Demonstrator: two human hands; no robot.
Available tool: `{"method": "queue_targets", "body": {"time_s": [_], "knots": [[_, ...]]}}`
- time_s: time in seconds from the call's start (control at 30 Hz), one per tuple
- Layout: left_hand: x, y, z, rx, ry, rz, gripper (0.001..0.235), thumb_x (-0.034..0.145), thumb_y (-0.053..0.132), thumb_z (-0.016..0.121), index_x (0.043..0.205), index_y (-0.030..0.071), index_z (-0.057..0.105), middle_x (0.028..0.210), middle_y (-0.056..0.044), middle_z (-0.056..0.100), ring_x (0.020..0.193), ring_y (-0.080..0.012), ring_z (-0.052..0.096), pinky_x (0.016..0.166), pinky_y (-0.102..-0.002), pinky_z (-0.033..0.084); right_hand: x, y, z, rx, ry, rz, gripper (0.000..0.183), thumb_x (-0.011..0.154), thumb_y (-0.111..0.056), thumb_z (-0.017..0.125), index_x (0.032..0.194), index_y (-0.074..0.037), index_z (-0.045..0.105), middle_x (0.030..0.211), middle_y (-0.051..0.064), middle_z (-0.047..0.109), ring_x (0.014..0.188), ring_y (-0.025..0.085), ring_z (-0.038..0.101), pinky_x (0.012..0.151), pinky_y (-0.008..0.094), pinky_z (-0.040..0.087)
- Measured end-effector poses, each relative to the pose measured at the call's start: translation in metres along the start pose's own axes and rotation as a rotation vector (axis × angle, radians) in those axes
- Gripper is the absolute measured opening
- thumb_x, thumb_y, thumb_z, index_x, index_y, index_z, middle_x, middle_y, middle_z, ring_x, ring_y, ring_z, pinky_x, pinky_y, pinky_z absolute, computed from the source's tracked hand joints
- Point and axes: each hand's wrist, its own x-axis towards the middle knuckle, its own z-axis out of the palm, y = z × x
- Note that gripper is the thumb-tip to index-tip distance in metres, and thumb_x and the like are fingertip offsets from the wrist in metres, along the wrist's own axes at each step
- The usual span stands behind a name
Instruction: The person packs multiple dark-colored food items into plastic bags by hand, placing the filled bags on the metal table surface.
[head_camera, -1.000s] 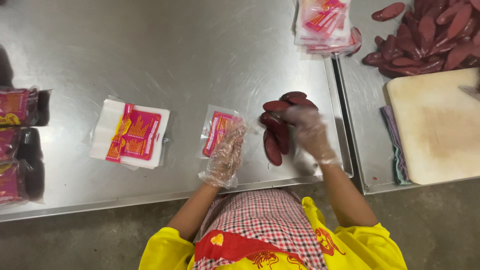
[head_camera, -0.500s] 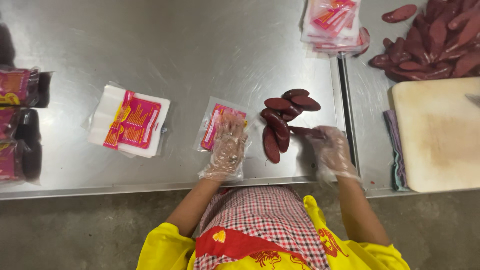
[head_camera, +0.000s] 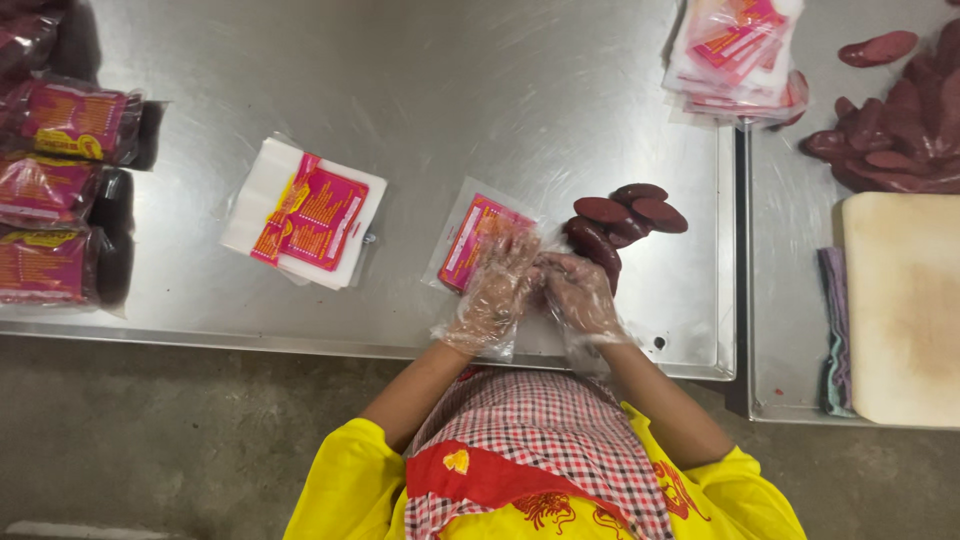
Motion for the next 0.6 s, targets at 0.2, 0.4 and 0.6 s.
{"method": "queue_targets", "body": {"time_s": [0.2, 0.4, 0.6], "knots": [[-0.004, -0.013, 0.005, -0.222, -0.056, -0.023, 0.049, 0.111, 0.027, 0.041, 0.155, 0.008, 0.046, 0.159, -0.017, 0.047, 0.153, -0.0359, 0.037, 0.131, -0.052, 0.015, 0.050, 0.029, 0.025, -0.153, -0.042, -0.032, 0.020, 0.097, 0.001, 0.063, 0.110, 0.007, 0.076, 0.091, 0.013, 0.076, 0.076, 0.022, 0.064, 0.060, 0.034, 0.053], [-0.003, -0.023, -0.004, -0.304, -0.078, -0.046, 0.048, 0.112, 0.031, 0.041, 0.152, 0.008, 0.050, 0.158, -0.017, 0.049, 0.152, -0.0344, 0.038, 0.131, -0.047, 0.020, 0.041, -0.010, 0.031, -0.197, -0.410, -0.277, 0.052, 0.084, 0.003, 0.055, 0.135, -0.008, 0.059, 0.126, 0.012, 0.069, 0.118, 0.020, 0.064, 0.100, 0.035, 0.051], [0.021, -0.043, -0.015, -0.233, -0.219, -0.065, 0.048, 0.109, 0.029, 0.047, 0.151, 0.005, 0.049, 0.158, -0.017, 0.046, 0.151, -0.0336, 0.035, 0.128, -0.044, 0.022, 0.044, -0.031, 0.010, -0.905, -0.374, -0.263, 0.032, 0.085, -0.004, 0.062, 0.115, -0.001, 0.070, 0.107, 0.021, 0.077, 0.102, 0.029, 0.074, 0.095, 0.041, 0.057]]}}
